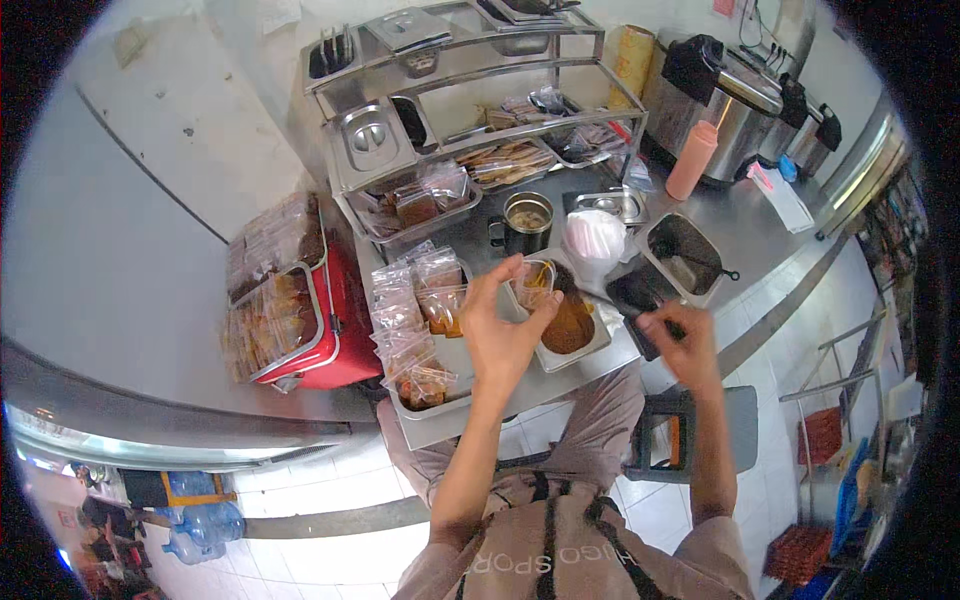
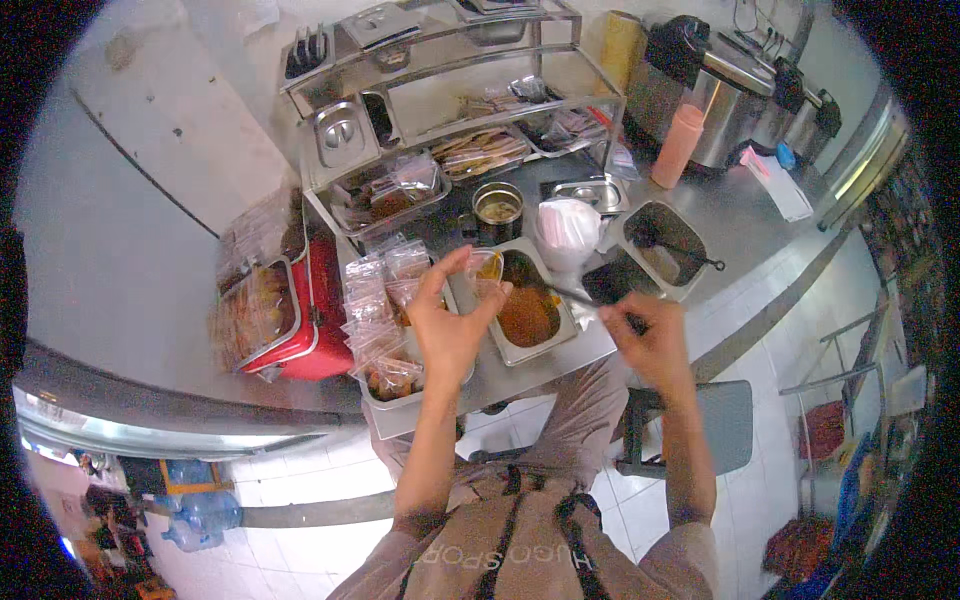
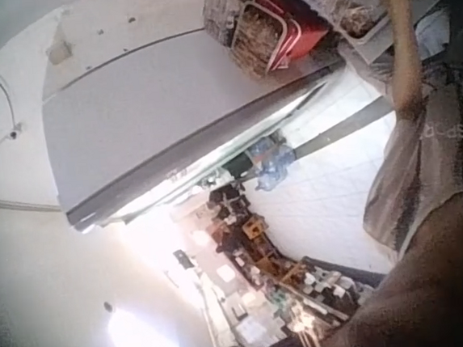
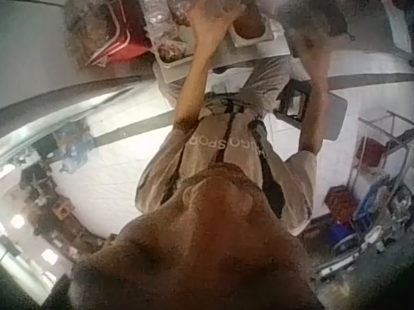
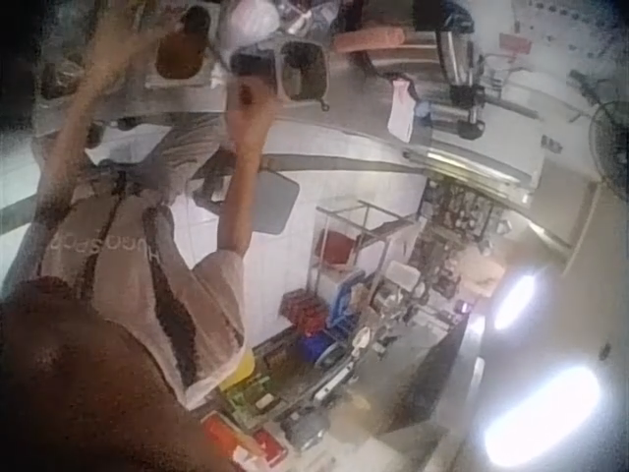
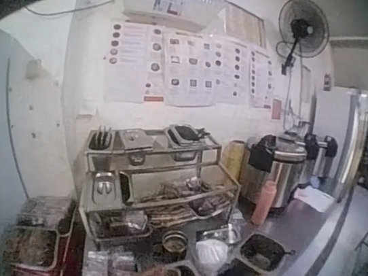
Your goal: Scooping sauce from a metal container into small plastic bags and sealing them.
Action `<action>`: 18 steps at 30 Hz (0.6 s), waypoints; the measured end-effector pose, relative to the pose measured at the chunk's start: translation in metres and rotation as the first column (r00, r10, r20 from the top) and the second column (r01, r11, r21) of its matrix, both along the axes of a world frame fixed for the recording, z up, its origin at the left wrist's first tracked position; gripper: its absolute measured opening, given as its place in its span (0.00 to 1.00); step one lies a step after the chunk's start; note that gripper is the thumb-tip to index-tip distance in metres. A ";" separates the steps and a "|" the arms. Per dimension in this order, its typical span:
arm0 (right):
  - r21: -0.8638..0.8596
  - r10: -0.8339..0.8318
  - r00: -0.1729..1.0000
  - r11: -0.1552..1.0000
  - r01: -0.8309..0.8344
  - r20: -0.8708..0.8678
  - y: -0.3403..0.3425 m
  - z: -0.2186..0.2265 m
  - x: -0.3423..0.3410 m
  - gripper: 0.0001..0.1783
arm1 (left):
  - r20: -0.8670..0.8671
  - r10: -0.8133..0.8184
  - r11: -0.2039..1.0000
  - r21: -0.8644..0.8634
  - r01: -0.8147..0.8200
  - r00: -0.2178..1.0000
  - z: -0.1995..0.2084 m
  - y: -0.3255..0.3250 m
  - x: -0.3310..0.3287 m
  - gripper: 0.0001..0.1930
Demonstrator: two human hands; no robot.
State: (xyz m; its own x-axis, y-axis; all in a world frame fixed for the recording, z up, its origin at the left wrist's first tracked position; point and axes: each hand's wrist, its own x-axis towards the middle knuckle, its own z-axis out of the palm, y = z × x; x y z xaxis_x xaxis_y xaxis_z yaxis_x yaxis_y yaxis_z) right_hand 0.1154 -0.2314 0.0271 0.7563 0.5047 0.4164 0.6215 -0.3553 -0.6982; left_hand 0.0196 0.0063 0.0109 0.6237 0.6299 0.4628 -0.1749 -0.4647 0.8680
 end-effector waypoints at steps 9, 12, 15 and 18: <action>-0.400 0.171 0.930 0.916 -0.029 0.325 0.043 -0.014 -0.019 0.21 | 0.088 0.025 0.999 0.019 -0.026 0.996 0.010 -0.001 -0.011 0.28; -0.163 0.091 0.935 0.986 -0.037 0.343 0.069 0.007 -0.025 0.25 | 0.065 0.030 0.999 0.042 -0.033 0.997 0.013 -0.002 -0.016 0.28; 0.126 0.062 0.961 0.987 -0.099 0.269 0.094 0.012 -0.037 0.25 | 0.060 0.008 1.000 0.018 -0.010 0.998 0.018 -0.008 -0.018 0.29; 0.238 -0.015 0.967 0.970 -0.047 0.253 0.113 0.010 -0.045 0.22 | 0.109 -0.029 1.000 -0.007 0.029 0.994 0.012 -0.008 -0.017 0.30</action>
